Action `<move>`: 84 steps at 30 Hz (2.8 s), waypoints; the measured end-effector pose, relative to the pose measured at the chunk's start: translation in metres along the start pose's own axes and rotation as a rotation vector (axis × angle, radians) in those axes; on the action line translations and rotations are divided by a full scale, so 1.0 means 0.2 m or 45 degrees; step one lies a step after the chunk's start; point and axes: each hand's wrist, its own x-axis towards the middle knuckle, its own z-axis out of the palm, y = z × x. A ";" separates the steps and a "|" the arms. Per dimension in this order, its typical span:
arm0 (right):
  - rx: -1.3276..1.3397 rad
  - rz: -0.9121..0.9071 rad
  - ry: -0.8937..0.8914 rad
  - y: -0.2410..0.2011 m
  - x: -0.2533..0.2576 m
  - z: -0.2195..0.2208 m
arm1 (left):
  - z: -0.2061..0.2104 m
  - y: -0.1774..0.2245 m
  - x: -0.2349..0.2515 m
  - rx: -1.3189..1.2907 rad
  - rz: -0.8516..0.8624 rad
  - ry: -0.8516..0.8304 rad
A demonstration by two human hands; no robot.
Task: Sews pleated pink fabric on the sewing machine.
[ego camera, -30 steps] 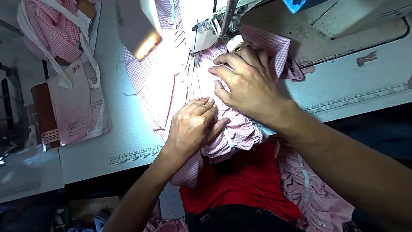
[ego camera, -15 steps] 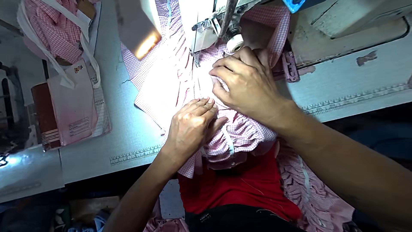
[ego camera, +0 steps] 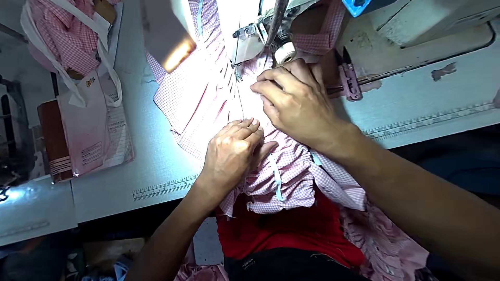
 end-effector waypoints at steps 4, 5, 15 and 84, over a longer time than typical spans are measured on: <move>0.010 0.027 -0.016 0.00 0.00 0.00 | 0.00 0.01 0.00 0.023 -0.002 0.001; 0.003 0.047 -0.030 0.00 0.00 0.00 | 0.00 0.01 0.00 0.025 -0.005 0.006; -0.018 0.012 -0.055 -0.01 0.01 0.00 | -0.03 0.00 0.01 0.011 -0.004 -0.045; 0.184 0.098 0.085 0.02 0.10 0.07 | 0.01 -0.37 0.29 0.332 0.295 0.162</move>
